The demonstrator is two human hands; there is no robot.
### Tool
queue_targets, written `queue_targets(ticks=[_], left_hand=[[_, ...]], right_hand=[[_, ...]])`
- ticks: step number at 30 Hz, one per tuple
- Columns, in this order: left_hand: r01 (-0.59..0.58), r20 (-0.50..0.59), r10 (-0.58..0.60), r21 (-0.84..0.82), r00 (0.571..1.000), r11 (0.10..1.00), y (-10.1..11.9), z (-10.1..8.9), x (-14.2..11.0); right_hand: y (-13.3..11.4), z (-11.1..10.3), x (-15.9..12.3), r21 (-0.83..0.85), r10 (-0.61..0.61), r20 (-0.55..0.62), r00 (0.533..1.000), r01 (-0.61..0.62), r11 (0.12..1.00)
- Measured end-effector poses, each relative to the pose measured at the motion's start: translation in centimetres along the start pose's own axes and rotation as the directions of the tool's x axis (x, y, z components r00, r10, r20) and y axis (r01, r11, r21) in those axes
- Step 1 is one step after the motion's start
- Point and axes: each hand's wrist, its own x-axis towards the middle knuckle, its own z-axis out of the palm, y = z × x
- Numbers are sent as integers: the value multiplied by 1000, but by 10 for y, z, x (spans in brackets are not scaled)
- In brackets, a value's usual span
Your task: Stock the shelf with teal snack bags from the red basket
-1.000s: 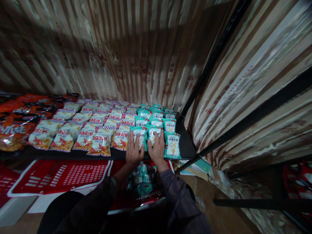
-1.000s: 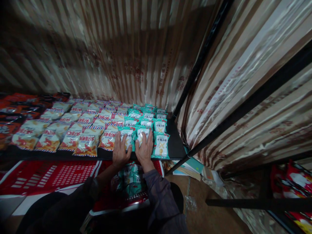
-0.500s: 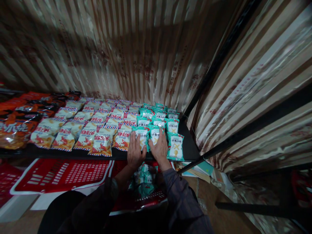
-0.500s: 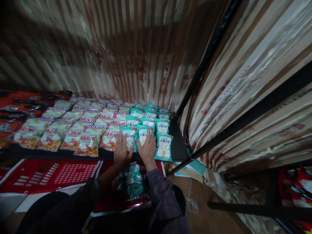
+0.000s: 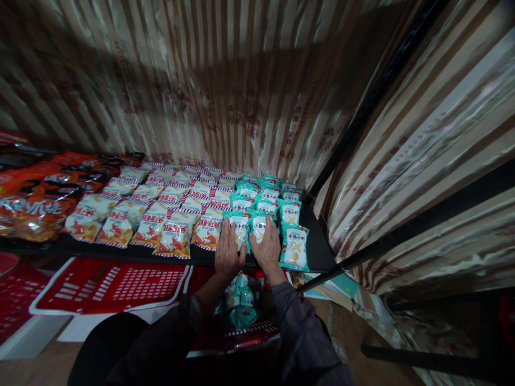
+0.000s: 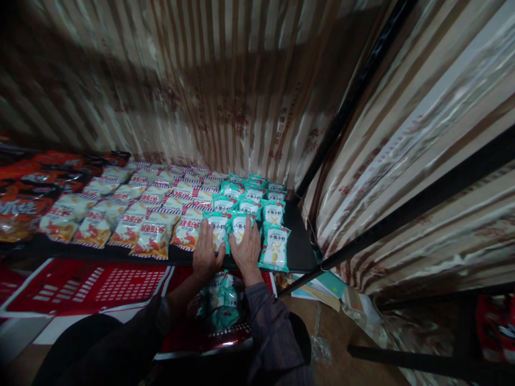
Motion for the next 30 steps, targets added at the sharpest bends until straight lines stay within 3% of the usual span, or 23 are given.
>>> queue_targets(ticks=[9,16,24,30], left_hand=[[1,-41,-1,-16,999,1000,0,-2,-1],[-14,-46,14,18,999,1000,0,1,-1],[-4,-39,4,-4,999,1000,-1,-1,-2],[27,-40,-27,9,999,1000,-1,-4,-7]], right_hand=[[-2,5,-7,-22,28,-71,997,-29,999],[-5,5,-7,-75,73,-22,997,-75,994],[-4,-1,-14,-17,-10,-110,994,9,1000],[-3,-8,-18,27,-44,-102,994,47,999]])
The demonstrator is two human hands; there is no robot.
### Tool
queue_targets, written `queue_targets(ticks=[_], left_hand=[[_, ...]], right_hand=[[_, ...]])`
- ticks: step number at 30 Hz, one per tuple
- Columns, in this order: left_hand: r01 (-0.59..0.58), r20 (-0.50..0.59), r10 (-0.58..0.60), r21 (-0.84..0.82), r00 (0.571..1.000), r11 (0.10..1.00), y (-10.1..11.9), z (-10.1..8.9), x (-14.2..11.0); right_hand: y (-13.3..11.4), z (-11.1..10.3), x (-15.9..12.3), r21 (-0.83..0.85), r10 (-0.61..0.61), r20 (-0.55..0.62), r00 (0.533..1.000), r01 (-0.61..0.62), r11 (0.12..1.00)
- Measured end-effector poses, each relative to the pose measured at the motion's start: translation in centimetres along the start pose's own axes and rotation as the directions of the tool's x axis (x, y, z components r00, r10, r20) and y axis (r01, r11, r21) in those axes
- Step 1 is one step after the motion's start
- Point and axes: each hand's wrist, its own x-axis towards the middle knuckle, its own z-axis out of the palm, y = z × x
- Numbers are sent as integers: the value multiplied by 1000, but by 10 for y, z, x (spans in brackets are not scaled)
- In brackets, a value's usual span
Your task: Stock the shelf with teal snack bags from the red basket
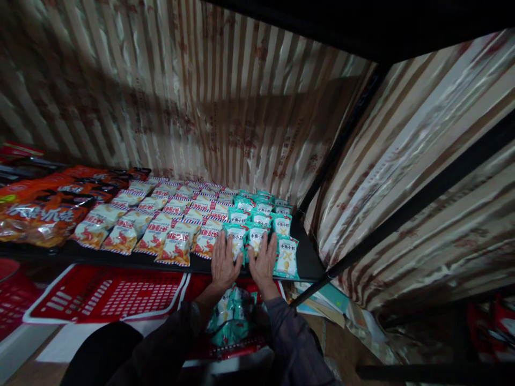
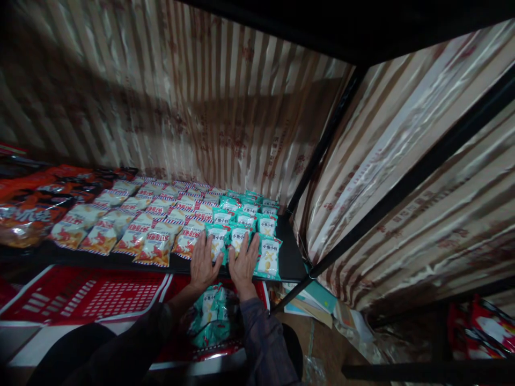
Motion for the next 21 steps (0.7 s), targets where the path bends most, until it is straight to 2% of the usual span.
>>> queue_targets(ticks=[4,8,11,13,15,18,21], left_hand=[[1,15,0,-35,1000,999,-1,-9,16],[100,68,-96,-54,993,994,-18,-6,68],[147,239,-138,-20,961,989,-38,11,118],[89,366,-82,-2,927,996,-49,25,148],[53,432,-53,12,901,999,-57,39,171],[-5,464,-6,23,886,1000,-62,54,191],[-19,504,-5,41,864,999,-64,64,199]], right_hand=[[-3,-12,12,57,-16,7,1000,16,998],[7,-22,53,136,49,15,999,-51,989],[25,-20,92,189,106,102,989,-123,974],[39,-15,115,168,98,139,985,-121,978],[51,-10,133,131,79,174,982,-103,986],[63,-1,155,50,64,229,971,-77,996],[71,9,172,-3,53,241,969,-54,999]])
